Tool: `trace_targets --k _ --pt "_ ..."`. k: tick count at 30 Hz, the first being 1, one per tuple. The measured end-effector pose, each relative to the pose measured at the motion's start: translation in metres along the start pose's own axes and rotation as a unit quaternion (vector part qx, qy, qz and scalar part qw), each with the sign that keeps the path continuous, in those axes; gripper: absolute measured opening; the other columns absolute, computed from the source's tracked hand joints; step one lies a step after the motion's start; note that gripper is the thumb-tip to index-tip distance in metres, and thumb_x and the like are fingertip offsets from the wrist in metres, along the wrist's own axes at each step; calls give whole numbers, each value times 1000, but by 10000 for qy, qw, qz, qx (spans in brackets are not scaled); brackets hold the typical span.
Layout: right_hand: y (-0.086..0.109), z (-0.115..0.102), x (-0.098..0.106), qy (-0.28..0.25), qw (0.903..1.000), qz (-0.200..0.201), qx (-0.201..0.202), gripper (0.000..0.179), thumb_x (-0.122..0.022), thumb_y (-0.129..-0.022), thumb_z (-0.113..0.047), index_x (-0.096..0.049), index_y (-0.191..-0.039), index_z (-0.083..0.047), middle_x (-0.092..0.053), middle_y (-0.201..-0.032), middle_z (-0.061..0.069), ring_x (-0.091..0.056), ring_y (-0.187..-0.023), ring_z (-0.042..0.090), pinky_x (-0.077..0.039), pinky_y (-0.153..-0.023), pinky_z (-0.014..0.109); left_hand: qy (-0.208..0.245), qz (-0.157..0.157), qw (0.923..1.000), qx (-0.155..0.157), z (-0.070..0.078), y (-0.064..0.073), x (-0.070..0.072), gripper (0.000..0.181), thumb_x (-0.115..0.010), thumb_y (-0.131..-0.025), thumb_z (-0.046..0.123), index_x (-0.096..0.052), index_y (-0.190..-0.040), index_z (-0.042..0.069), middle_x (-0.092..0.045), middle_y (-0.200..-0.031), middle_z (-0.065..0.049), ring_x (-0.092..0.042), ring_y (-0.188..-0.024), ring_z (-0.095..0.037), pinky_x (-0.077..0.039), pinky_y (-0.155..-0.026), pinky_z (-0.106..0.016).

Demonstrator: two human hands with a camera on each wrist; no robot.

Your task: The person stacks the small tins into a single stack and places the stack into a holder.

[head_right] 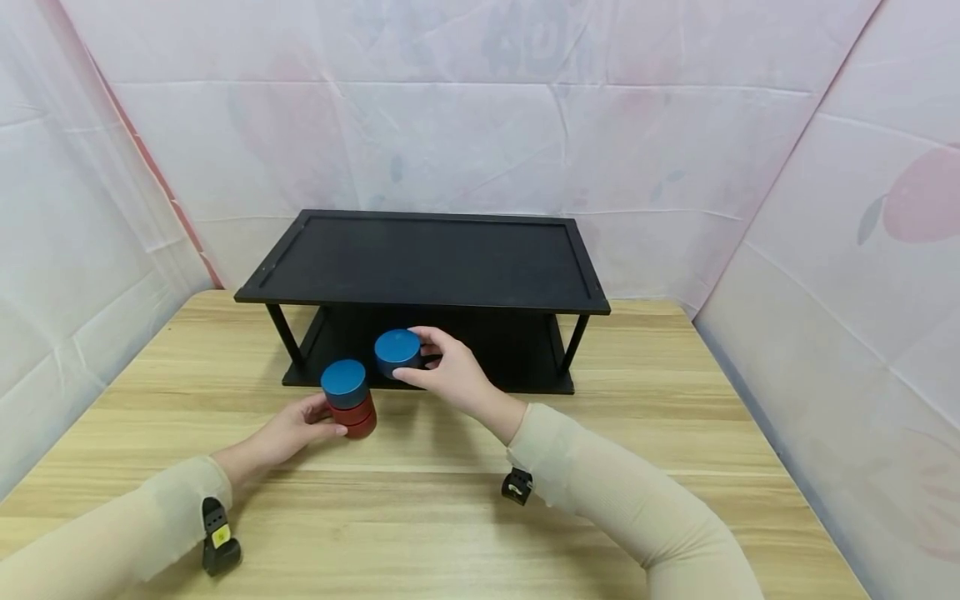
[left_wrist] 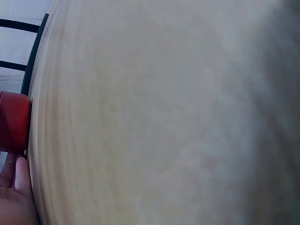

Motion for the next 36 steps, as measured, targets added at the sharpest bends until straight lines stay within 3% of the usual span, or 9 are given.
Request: trace_targets --k 8,14,21,31,36 --pt "-2 -2 -6 127 9999 14 50 55 -74 -81 -15 -51 -130 -7 -56 -121 8 -53 -103 24 -48 -87 36 109 13 9999 -16 -1 -1 -2 63 -71 -84 19 -43 -137 3 -50 -133 -17 -46 -121 -33 -36 -101 -49" --pt "-3 -2 -9 120 9998 63 120 55 -76 -79 -18 -53 -129 -9 -58 -119 5 -54 -103 22 -47 -90 43 138 -30 9999 -20 -1 -1 -3 62 -71 -84 21 -44 -137 3 -50 -133 -16 -46 -122 -33 -35 -101 -49" --pt "-6 -4 -16 107 9999 -105 82 56 -74 -81 -16 -50 -131 -7 -56 -122 8 -53 -105 24 -46 -91 43 86 -29 10000 26 -1 -1 -1 63 -70 -84 22 -43 -137 3 -49 -133 -16 -46 -122 -33 -35 -102 -49" --pt "5 -47 -23 114 9995 -266 133 51 -69 -84 -7 -49 -129 3 -55 -121 17 -52 -107 32 -46 -92 43 107 -66 9998 151 -2 -1 -1 64 -70 -85 24 -42 -138 3 -49 -134 -16 -45 -122 -33 -34 -102 -49" --pt "-10 -22 -32 113 9994 -253 230 52 -73 -82 -16 -52 -129 -6 -57 -119 8 -54 -104 24 -47 -90 39 146 -83 9997 187 -1 -1 -1 65 -69 -85 24 -40 -139 3 -47 -135 -16 -44 -123 -32 -34 -103 -49"
Point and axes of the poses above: each hand's wrist, its own y-axis away from the middle knuckle, its own x-axis out of the back of the hand, z = x × y, the point moved 2 cm from there along -y, towards the middle knuckle
